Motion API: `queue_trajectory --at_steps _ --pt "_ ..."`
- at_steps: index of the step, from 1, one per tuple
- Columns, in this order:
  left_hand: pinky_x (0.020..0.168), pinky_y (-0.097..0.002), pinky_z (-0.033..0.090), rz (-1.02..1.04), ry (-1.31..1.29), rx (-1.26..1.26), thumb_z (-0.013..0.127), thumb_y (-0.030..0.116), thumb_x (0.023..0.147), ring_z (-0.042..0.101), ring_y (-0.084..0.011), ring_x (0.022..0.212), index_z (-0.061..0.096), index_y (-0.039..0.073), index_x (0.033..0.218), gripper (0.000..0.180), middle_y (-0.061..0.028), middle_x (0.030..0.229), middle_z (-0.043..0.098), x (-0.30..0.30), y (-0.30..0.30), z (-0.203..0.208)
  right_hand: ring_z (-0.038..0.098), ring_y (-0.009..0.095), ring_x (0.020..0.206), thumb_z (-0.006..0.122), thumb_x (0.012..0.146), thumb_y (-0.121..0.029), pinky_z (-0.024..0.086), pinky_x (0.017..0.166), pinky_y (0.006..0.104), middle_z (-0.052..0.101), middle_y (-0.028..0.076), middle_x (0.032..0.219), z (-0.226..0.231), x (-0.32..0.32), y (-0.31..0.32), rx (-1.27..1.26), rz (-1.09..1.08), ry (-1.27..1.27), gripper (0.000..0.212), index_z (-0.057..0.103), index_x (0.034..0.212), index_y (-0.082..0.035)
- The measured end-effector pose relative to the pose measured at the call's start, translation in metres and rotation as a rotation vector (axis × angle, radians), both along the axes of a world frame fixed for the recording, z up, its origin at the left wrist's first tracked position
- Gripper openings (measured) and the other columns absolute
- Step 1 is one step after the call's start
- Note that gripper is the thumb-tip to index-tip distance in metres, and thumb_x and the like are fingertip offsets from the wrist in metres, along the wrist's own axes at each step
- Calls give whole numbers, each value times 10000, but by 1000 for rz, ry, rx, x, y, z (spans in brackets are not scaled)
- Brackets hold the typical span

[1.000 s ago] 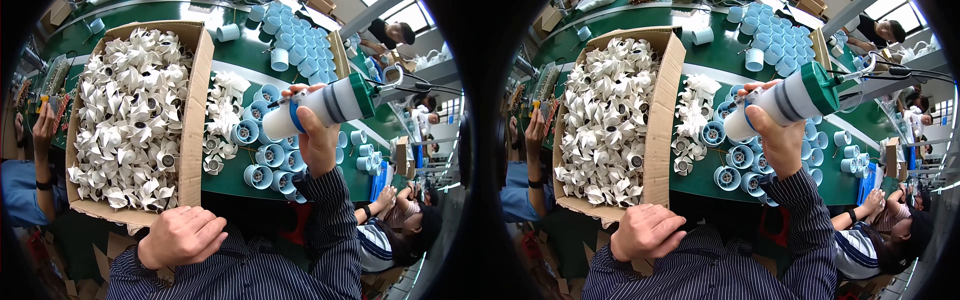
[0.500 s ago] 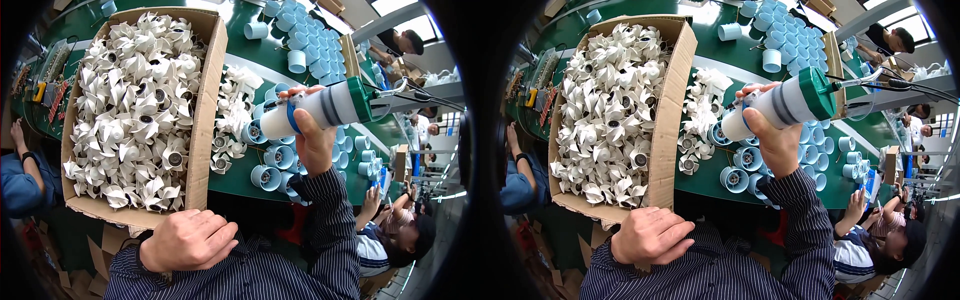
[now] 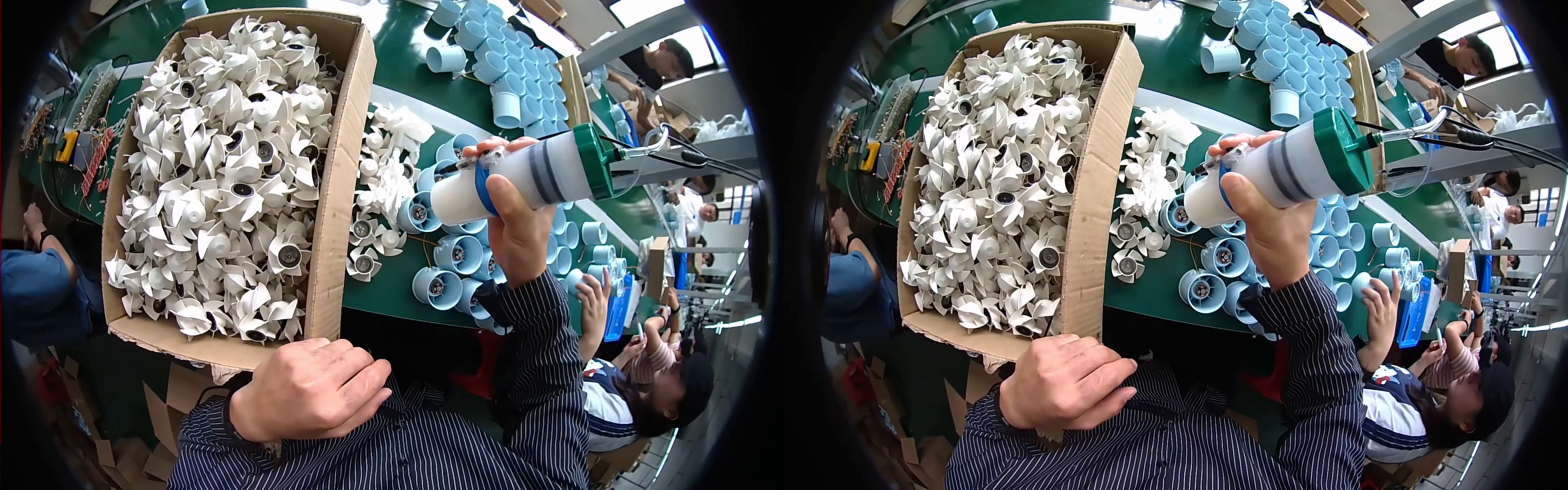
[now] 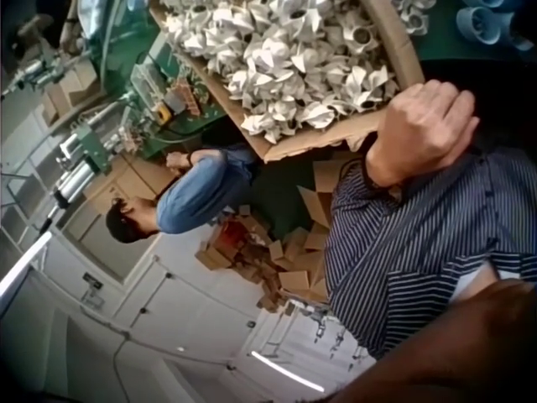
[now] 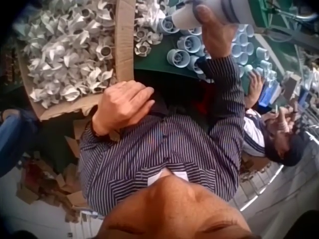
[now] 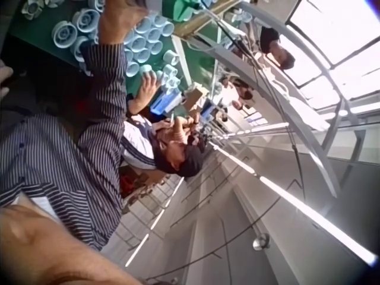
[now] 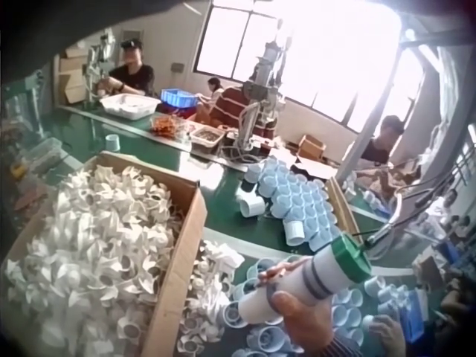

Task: Using a manual dispenser to apply a substance into blue housings and then assembling white plastic components into them.

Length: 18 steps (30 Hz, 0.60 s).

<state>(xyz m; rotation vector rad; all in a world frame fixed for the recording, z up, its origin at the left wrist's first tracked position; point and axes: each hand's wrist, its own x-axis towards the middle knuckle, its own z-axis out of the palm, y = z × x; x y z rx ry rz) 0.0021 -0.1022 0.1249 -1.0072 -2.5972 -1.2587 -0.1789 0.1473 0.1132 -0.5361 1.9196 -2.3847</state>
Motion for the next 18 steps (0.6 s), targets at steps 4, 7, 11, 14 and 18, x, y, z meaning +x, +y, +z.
queue_trajectory --at_steps 4,7,11,14,18 --pt "597 -323 565 -2 0 3 820 193 829 703 -200 689 747 29 971 229 -55 831 725 0 -1 -1 634 312 1223 800 903 -123 451 1137 510 635 158 1253 -1 0 0 -7 4 4 480 502 1278 -95" --pt "595 -322 559 -1 9 5 818 190 830 697 -196 687 746 29 972 227 -51 825 717 1 0 0 631 316 1234 798 905 -122 452 1136 515 635 160 1261 -1 1 0 -3 3 3 475 503 1276 -93" --pt "585 -321 549 7 26 9 816 186 831 689 -192 678 745 27 976 227 -48 822 711 2 -1 0 627 322 1253 795 910 -131 455 1135 517 634 162 1273 -1 2 0 -8 2 8 475 506 1285 -90" --pt "599 -313 536 12 48 -5 814 183 832 671 -187 687 738 28 966 218 -37 811 686 3 -1 -1 624 326 1266 788 917 -142 458 1134 515 630 163 1289 1 3 2 -21 7 16 480 507 1302 -89" --pt "633 -303 514 -7 97 -154 795 168 840 640 -178 706 725 28 950 192 -22 791 639 9 5 -2 621 327 1278 765 939 -162 463 1134 497 613 165 1332 16 9 16 -53 1 31 485 507 1344 -91"
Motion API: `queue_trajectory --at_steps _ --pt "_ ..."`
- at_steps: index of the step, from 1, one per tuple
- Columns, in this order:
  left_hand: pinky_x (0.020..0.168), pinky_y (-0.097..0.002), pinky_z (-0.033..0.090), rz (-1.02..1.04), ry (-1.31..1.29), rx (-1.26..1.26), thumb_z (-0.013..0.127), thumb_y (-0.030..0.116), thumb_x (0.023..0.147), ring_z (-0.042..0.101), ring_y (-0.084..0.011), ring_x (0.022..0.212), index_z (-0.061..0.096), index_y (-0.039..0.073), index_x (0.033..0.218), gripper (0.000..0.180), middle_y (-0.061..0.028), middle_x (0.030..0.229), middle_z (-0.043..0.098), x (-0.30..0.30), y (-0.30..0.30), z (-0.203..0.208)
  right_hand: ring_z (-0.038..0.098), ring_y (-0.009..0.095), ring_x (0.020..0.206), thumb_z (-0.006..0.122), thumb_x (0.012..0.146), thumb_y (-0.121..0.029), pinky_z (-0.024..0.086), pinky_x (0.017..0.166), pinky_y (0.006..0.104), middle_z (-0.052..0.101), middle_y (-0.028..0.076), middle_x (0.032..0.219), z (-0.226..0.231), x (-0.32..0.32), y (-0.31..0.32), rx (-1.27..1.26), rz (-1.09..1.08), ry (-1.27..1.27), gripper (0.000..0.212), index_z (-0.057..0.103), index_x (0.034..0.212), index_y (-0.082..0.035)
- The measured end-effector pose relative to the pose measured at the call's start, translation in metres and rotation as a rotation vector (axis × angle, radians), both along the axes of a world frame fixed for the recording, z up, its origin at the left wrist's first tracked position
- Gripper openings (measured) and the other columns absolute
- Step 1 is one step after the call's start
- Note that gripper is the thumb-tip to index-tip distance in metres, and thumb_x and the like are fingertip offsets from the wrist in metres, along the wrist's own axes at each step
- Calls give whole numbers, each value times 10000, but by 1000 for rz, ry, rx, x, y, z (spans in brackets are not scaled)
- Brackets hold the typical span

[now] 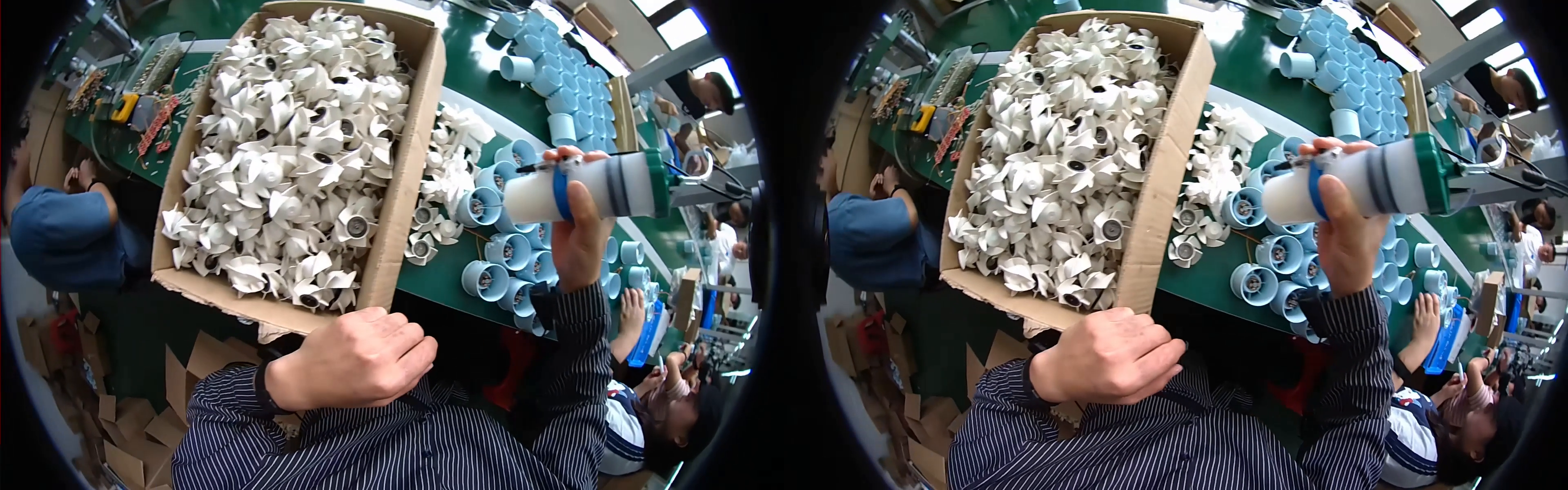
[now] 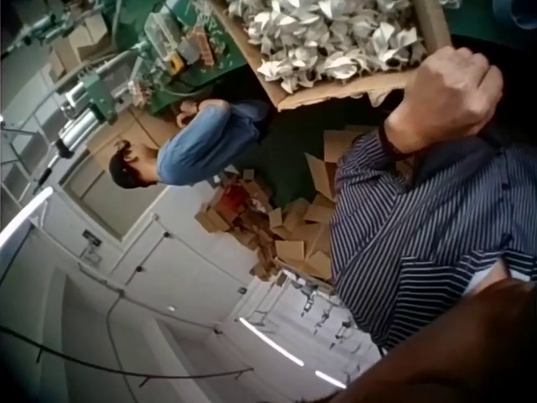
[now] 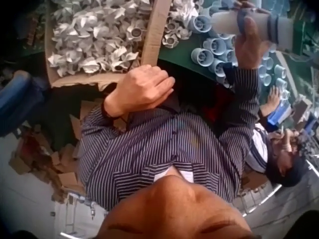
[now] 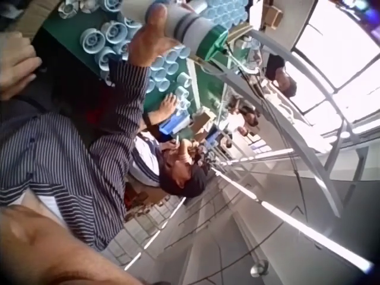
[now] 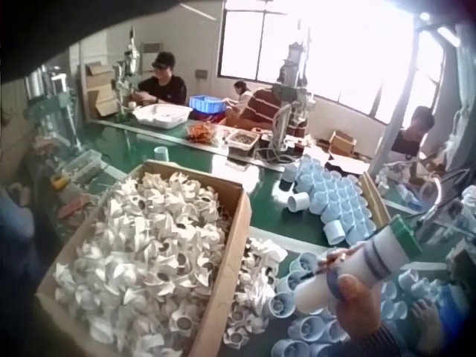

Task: Using a manual dispenser to apply a substance into blue housings and then assembling white plastic components into them.

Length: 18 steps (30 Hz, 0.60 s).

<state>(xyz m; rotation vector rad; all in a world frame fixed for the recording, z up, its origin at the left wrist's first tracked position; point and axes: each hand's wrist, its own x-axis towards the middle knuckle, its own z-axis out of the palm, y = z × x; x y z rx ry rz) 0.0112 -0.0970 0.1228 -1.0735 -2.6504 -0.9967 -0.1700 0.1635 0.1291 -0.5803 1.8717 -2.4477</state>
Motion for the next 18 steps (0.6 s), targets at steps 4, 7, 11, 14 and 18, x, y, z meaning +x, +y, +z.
queue_trajectory --at_steps 4,7,11,14,18 --pt "667 -302 490 -47 39 -159 742 149 858 612 -170 732 709 21 953 162 -13 776 597 14 -2 10 619 326 1281 738 961 -165 467 1135 475 594 164 1372 10 1 12 -11 -27 27 471 508 1366 -95" --pt "693 -306 479 -113 80 -272 694 147 871 605 -172 760 702 11 964 165 -16 770 594 19 -3 25 618 326 1283 730 966 -161 467 1136 467 591 166 1379 20 1 17 -21 -54 51 460 510 1364 -93" --pt "727 -314 472 -267 138 -435 636 157 886 610 -183 799 694 -8 983 201 -28 771 617 20 -1 59 621 323 1279 732 961 -149 468 1137 463 602 175 1361 36 3 30 -18 -112 82 450 513 1349 -85" --pt "729 -315 468 -342 132 -540 628 161 893 614 -188 805 690 -19 994 216 -36 779 630 12 6 73 629 320 1268 737 953 -138 472 1132 468 614 183 1339 37 1 28 -28 -103 107 445 514 1333 -80" --pt "732 -313 464 -368 204 -517 629 162 894 622 -187 807 688 -13 965 197 -49 799 653 -19 18 69 683 311 1187 765 913 -51 502 1107 489 663 196 1256 39 -1 18 -104 -128 70 423 533 1266 -37"
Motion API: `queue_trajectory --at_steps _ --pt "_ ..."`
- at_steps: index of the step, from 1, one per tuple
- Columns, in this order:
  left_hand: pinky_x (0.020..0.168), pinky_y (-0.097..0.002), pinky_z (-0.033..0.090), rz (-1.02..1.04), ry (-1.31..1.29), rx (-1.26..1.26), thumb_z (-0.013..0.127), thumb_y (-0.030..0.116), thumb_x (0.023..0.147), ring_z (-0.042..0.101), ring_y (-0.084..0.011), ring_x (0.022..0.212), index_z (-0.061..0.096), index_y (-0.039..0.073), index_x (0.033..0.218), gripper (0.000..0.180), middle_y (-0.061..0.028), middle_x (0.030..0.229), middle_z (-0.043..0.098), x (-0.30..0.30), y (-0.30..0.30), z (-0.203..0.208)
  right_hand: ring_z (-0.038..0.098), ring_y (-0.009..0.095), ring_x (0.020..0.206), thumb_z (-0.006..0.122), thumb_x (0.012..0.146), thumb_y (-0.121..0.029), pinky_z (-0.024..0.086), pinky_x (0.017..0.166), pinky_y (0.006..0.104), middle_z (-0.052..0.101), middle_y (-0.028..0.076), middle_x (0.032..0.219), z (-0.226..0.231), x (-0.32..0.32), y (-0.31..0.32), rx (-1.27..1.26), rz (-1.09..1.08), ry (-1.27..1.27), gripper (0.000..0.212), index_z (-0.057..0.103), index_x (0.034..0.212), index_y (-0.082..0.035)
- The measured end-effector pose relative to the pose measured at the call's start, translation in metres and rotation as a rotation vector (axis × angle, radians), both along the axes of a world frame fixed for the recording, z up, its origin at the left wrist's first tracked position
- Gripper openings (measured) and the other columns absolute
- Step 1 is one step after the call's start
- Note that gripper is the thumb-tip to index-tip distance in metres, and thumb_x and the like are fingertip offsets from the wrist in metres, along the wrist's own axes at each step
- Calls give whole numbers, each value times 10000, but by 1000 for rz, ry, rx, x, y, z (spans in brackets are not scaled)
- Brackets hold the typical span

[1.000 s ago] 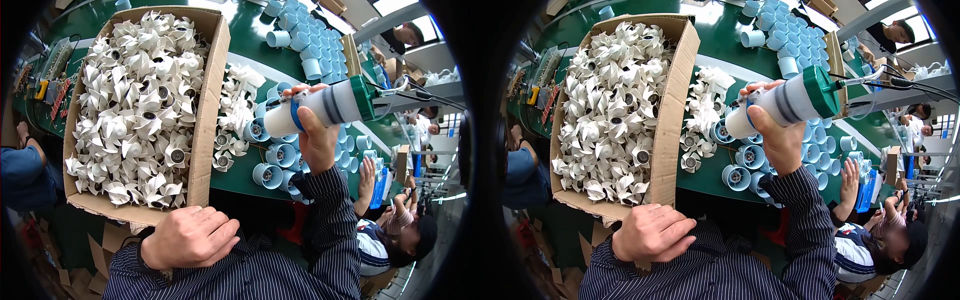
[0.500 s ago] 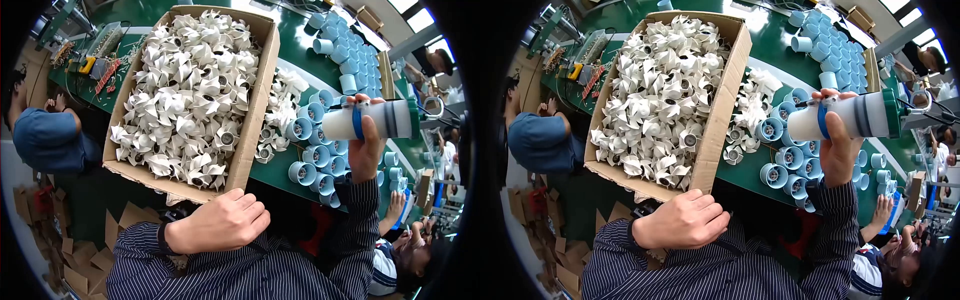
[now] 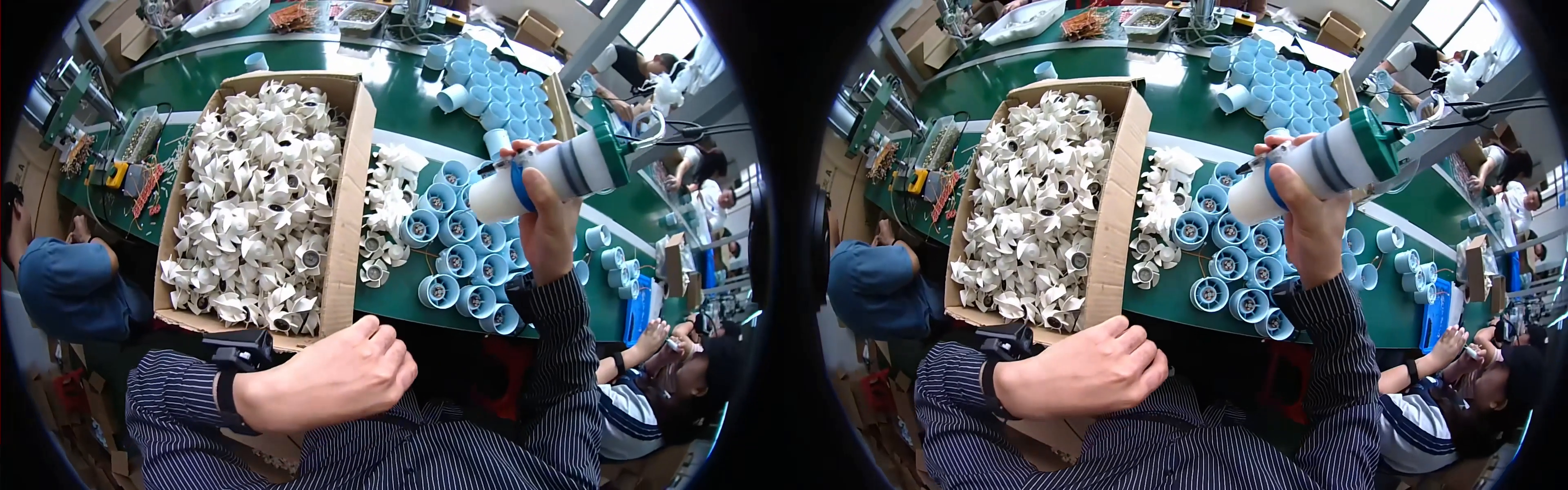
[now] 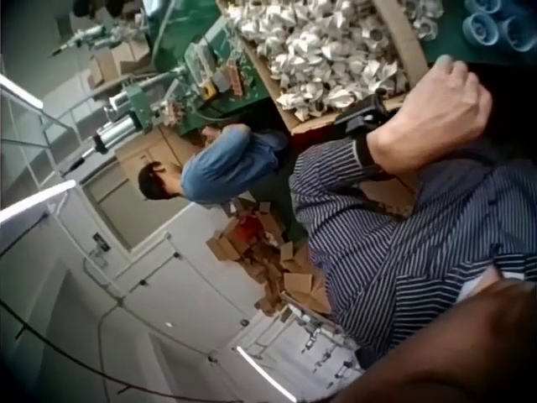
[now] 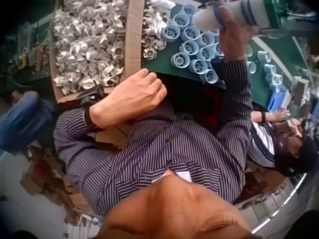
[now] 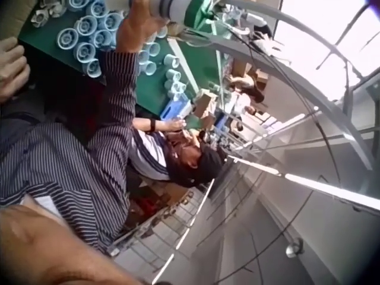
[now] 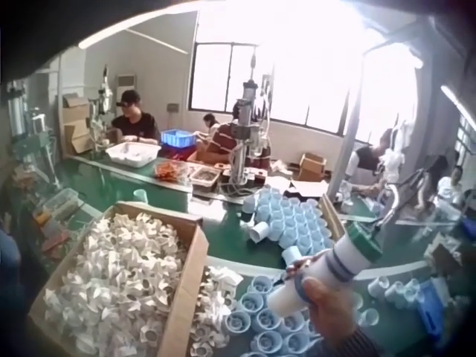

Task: Using a manual dispenser to apply a substance into blue housings and then assembling white plastic components into them.

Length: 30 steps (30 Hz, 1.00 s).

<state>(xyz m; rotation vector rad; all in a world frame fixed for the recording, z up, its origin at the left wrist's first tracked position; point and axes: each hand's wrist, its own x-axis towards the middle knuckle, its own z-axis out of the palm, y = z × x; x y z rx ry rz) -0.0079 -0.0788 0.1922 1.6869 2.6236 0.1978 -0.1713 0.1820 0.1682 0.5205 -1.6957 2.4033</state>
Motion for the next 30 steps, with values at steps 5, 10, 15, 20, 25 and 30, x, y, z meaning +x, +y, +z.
queue_trajectory --at_steps 5,10,15,20,25,30 --pt "724 -328 477 -34 70 26 625 155 901 650 -203 801 684 5 918 161 -61 801 676 -39 14 -38 692 309 1178 796 888 -32 535 1072 480 679 189 1229 -7 -12 -10 33 17 -11 420 552 1230 -40" --pt "685 -353 525 -79 -62 77 630 135 893 682 -228 773 678 7 884 137 -74 765 679 -50 15 -62 694 301 1173 830 868 -46 542 1064 482 685 178 1219 -20 -29 -17 63 24 -47 442 562 1220 -52" --pt "652 -367 559 -93 -287 108 648 118 870 699 -240 757 671 0 862 120 -84 738 675 -55 10 -76 654 314 1218 819 897 -123 476 1130 487 642 176 1266 -33 -40 -12 142 65 -52 478 522 1268 -69" --pt "666 -373 558 -29 -302 73 652 112 868 700 -243 762 669 -1 859 115 -86 748 678 -57 9 -73 654 319 1217 829 893 -131 478 1125 496 639 172 1262 -40 -46 -14 152 73 -30 484 525 1266 -76" --pt "691 -367 550 -3 -270 9 651 108 870 696 -238 769 668 -1 872 110 -85 767 678 -56 8 -77 650 323 1222 828 893 -129 471 1129 498 639 162 1253 -47 -47 -15 137 89 -44 480 527 1264 -82" --pt "715 -358 535 6 -259 4 649 104 871 692 -238 780 669 -1 884 108 -81 779 676 -54 7 -76 642 320 1233 825 895 -127 463 1133 493 638 152 1246 -52 -46 -16 129 92 -39 475 527 1263 -86"
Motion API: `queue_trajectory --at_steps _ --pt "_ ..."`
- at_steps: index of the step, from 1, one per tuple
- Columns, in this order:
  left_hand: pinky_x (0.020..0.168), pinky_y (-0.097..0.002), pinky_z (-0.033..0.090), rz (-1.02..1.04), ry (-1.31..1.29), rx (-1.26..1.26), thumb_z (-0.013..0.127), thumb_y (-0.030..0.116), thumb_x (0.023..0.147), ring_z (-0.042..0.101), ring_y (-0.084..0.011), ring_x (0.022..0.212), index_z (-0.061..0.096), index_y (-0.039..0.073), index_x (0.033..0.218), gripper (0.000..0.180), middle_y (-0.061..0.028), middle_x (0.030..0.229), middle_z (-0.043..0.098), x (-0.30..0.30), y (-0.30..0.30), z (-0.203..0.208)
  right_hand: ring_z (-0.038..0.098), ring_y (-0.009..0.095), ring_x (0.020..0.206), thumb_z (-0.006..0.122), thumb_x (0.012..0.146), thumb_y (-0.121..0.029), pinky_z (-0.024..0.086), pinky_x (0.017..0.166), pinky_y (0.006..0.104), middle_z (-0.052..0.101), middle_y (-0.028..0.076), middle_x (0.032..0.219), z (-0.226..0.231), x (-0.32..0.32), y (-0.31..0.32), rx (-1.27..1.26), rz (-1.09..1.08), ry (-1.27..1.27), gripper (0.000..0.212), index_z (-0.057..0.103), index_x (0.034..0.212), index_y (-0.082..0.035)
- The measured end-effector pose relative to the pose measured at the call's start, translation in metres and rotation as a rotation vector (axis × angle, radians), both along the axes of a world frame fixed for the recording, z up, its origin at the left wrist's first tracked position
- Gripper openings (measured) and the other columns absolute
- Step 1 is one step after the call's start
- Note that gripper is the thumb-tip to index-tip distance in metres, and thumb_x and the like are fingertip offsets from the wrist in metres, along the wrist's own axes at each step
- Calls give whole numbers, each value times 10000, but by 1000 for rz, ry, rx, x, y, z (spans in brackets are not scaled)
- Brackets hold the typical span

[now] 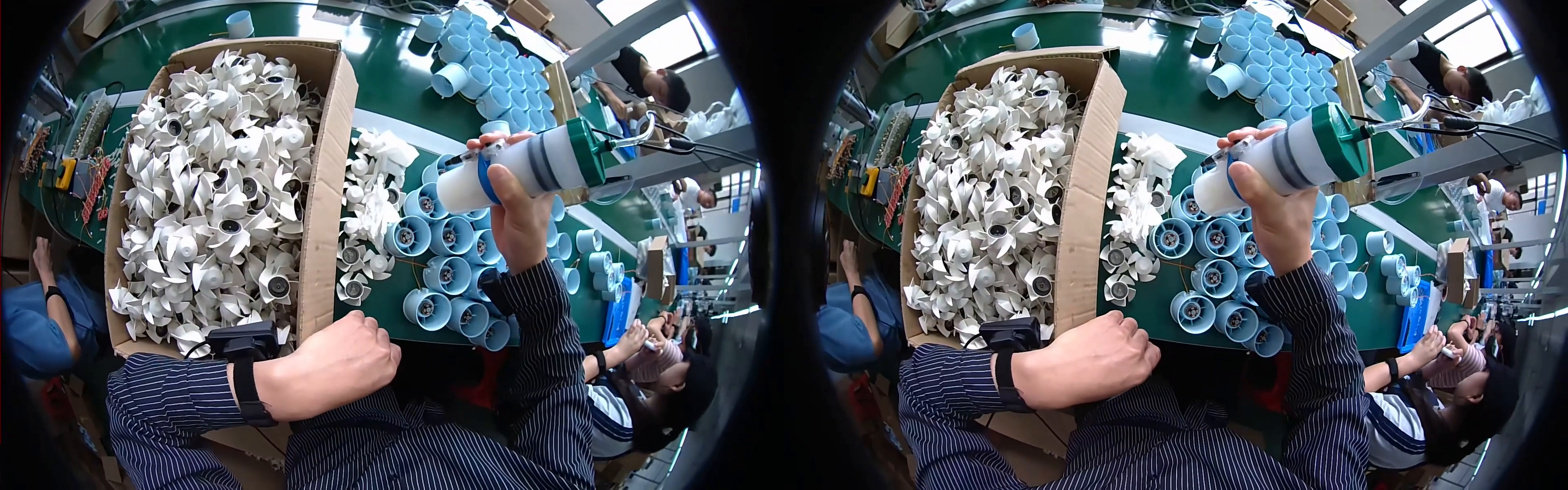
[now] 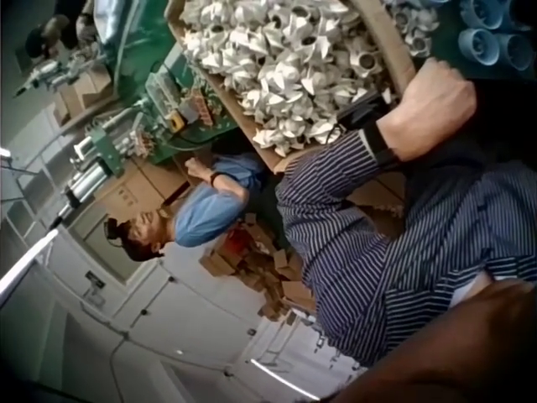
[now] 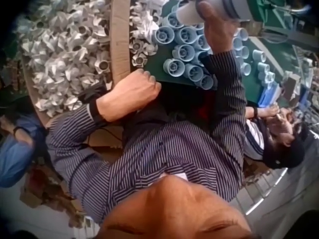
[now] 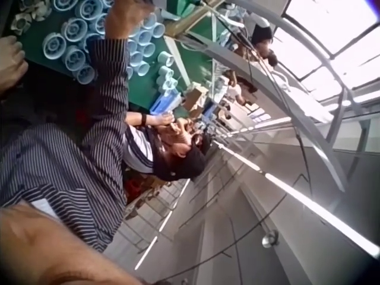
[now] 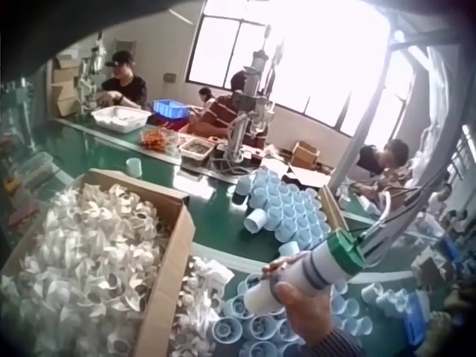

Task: Using a manual dispenser to apply a substance into blue housings and then assembling white plastic components into them.

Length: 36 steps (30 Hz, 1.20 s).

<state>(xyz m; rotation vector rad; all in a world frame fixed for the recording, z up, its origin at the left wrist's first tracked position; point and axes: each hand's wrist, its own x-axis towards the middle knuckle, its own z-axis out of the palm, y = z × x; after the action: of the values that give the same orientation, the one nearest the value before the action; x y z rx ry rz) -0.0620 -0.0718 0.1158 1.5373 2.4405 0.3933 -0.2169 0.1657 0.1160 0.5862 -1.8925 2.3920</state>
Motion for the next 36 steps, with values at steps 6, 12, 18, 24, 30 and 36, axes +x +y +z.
queue_trajectory --at_steps 6,12,18,24,30,36 --pt "725 -359 529 35 -20 -88 643 135 888 675 -239 807 661 -1 909 138 -85 793 675 2 -2 -1 638 314 1239 816 899 -120 458 1136 485 635 144 1263 -9 -3 -5 9 24 -48 463 534 1265 -91" --pt "713 -354 511 18 11 -35 646 141 883 663 -230 788 654 6 889 135 -75 786 666 3 5 -7 637 315 1242 801 906 -100 445 1156 482 645 149 1270 -3 -4 9 27 -18 -10 462 545 1290 -98" --pt "712 -357 510 9 38 -11 643 138 882 661 -236 788 649 3 890 136 -80 794 666 2 2 -8 637 319 1240 804 902 -96 449 1153 496 650 150 1262 -7 -3 3 -4 -4 -21 462 544 1284 -96" --pt "719 -369 515 3 -13 -53 634 138 889 662 -247 794 653 -11 919 153 -91 804 670 1 0 -2 648 321 1227 817 890 -100 460 1138 501 649 161 1260 -6 -2 2 3 -20 -5 464 543 1265 -92" --pt "726 -372 519 -2 -5 -59 635 145 889 663 -248 796 654 -17 927 167 -95 808 671 0 1 -2 657 324 1217 824 882 -95 468 1126 503 650 163 1258 0 0 1 -2 -39 -23 464 542 1251 -87" --pt "727 -360 510 -2 6 -46 638 121 884 662 -233 790 660 -4 914 130 -79 797 664 0 1 -1 687 295 1186 803 866 6 528 1078 483 680 173 1243 0 -2 -1 -48 -44 -33 460 539 1233 -78"
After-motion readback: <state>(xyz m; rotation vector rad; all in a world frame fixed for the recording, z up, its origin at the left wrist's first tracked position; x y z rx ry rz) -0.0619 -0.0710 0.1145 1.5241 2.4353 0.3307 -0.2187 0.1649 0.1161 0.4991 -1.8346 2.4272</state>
